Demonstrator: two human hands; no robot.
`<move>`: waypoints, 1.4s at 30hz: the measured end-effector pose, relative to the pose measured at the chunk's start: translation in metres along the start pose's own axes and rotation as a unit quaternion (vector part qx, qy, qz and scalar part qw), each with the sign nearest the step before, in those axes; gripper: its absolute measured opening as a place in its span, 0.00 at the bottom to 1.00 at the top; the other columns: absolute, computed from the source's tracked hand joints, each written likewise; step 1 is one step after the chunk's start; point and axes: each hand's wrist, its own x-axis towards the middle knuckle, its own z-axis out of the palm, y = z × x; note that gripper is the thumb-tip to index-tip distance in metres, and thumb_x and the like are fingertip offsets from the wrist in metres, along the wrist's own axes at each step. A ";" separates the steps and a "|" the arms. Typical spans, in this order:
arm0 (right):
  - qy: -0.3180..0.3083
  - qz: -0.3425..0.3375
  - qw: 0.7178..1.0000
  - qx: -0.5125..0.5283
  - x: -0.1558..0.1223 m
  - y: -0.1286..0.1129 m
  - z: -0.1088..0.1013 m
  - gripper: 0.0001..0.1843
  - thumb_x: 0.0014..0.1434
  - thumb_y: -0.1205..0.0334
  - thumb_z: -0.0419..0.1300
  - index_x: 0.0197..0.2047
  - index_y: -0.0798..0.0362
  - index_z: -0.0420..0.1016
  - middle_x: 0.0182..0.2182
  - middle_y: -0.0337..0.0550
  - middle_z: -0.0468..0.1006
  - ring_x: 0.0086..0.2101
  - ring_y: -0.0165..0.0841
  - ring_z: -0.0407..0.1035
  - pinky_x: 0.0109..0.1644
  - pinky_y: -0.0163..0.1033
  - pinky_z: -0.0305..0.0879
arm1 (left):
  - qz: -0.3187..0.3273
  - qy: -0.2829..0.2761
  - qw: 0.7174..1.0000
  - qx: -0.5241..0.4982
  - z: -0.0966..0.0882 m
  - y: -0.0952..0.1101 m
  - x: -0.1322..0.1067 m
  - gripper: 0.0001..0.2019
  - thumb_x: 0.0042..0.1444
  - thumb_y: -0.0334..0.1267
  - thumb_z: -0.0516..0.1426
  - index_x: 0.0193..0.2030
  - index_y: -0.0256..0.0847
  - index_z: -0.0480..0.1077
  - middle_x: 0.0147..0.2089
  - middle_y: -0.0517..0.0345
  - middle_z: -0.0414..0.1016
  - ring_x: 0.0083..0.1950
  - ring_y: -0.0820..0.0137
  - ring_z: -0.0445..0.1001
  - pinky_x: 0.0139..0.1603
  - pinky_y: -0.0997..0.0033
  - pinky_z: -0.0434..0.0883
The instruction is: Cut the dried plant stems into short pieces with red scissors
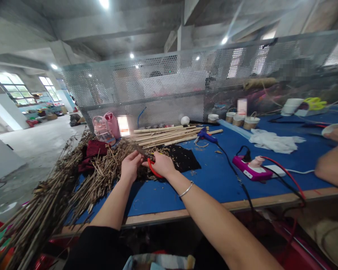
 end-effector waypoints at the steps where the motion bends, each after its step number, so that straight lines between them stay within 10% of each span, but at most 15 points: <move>1: 0.006 -0.007 1.000 -0.004 0.000 0.000 0.001 0.28 0.48 0.35 0.53 0.38 0.52 0.65 0.32 0.45 0.75 0.35 0.38 0.71 0.34 0.35 0.59 | 0.009 0.003 1.000 0.005 -0.001 -0.001 0.000 0.15 0.36 0.33 0.63 0.35 0.34 0.74 0.33 0.55 0.75 0.27 0.79 0.70 0.31 0.78 0.66; 12: 0.067 -0.060 0.995 -0.042 0.000 -0.002 0.001 0.30 0.47 0.36 0.54 0.38 0.56 0.63 0.36 0.51 0.72 0.38 0.41 0.68 0.39 0.40 0.59 | 0.096 -0.002 0.984 0.151 -0.002 -0.003 -0.003 0.10 0.40 0.35 0.60 0.32 0.34 0.76 0.30 0.55 0.77 0.28 0.74 0.69 0.31 0.76 0.66; 25: -0.012 0.009 1.000 -0.004 -0.002 -0.005 0.002 0.30 0.49 0.33 0.50 0.39 0.52 0.65 0.34 0.48 0.76 0.35 0.40 0.72 0.34 0.37 0.60 | 0.122 0.040 0.974 0.185 -0.007 -0.004 0.000 0.15 0.42 0.37 0.60 0.39 0.36 0.76 0.34 0.54 0.78 0.30 0.72 0.71 0.34 0.74 0.67; 42: 0.035 -0.058 0.998 -0.001 -0.001 -0.001 0.003 0.28 0.48 0.37 0.55 0.40 0.54 0.64 0.36 0.47 0.73 0.37 0.37 0.69 0.36 0.36 0.59 | 0.011 0.013 0.999 -0.038 -0.002 -0.004 0.005 0.10 0.39 0.34 0.63 0.31 0.34 0.73 0.31 0.57 0.74 0.28 0.80 0.70 0.28 0.82 0.65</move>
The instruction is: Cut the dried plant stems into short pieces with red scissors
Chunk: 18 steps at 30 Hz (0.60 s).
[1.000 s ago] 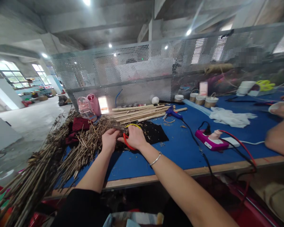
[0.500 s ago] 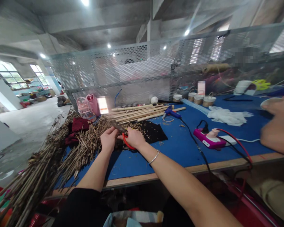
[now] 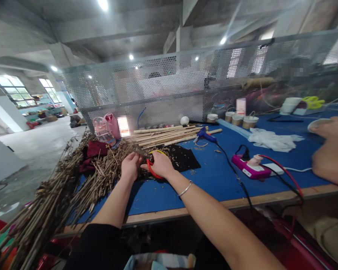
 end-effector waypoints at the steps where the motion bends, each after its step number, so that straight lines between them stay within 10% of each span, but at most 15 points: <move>1: 0.010 -0.009 1.000 -0.001 0.000 0.000 0.000 0.28 0.48 0.37 0.55 0.39 0.54 0.63 0.35 0.47 0.73 0.37 0.37 0.68 0.37 0.37 0.59 | -0.005 -0.006 1.000 0.001 0.000 0.000 0.000 0.11 0.38 0.35 0.63 0.31 0.34 0.73 0.31 0.57 0.74 0.28 0.80 0.70 0.28 0.82 0.65; 18: 0.019 0.012 1.000 0.000 -0.001 0.000 0.004 0.29 0.49 0.35 0.52 0.39 0.53 0.63 0.33 0.44 0.74 0.34 0.38 0.70 0.33 0.37 0.60 | 0.041 -0.004 0.995 0.095 0.004 0.001 -0.008 0.09 0.41 0.37 0.60 0.29 0.33 0.72 0.23 0.60 0.71 0.22 0.79 0.66 0.25 0.79 0.63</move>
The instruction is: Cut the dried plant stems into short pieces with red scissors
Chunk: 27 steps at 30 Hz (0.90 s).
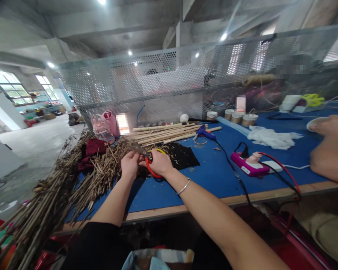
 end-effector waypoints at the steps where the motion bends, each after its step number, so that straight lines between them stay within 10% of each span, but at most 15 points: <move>1: -0.006 0.005 1.000 0.001 0.000 0.000 0.000 0.29 0.48 0.35 0.52 0.39 0.52 0.63 0.33 0.44 0.75 0.34 0.38 0.71 0.33 0.37 0.60 | 0.002 0.001 1.000 0.003 0.000 0.000 0.000 0.09 0.41 0.37 0.60 0.29 0.33 0.73 0.22 0.60 0.71 0.22 0.79 0.66 0.24 0.79 0.63; 27: -0.013 -0.018 1.000 0.000 0.002 0.000 0.000 0.28 0.47 0.37 0.55 0.39 0.53 0.64 0.35 0.46 0.73 0.36 0.37 0.69 0.35 0.37 0.59 | -0.061 -0.007 0.985 -0.159 -0.004 -0.004 0.009 0.10 0.38 0.34 0.64 0.28 0.35 0.69 0.27 0.62 0.69 0.24 0.83 0.65 0.25 0.83 0.62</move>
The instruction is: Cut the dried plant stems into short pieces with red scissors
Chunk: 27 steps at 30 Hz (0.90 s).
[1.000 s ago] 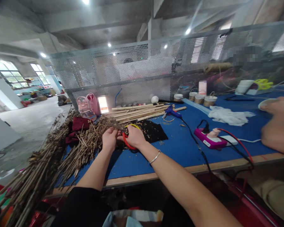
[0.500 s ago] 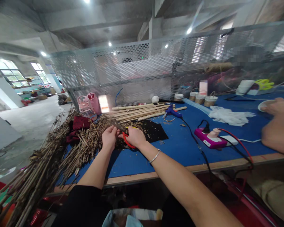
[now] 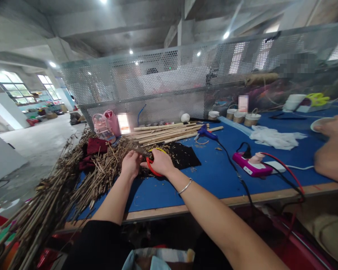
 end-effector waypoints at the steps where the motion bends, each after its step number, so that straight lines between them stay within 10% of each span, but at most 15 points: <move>1: 0.001 -0.004 1.000 0.001 0.000 0.000 0.000 0.28 0.47 0.37 0.56 0.39 0.54 0.64 0.36 0.46 0.73 0.36 0.36 0.68 0.35 0.37 0.59 | -0.001 -0.002 1.000 0.000 0.000 0.000 0.000 0.10 0.38 0.34 0.64 0.27 0.35 0.69 0.27 0.62 0.69 0.24 0.83 0.65 0.25 0.83 0.62; 27: -0.039 0.029 0.998 -0.032 0.001 0.001 -0.007 0.31 0.49 0.32 0.48 0.39 0.52 0.66 0.32 0.46 0.76 0.34 0.39 0.72 0.34 0.36 0.61 | 0.018 0.005 0.999 0.046 -0.002 -0.001 0.002 0.12 0.36 0.36 0.65 0.28 0.33 0.70 0.26 0.62 0.69 0.24 0.83 0.66 0.29 0.81 0.65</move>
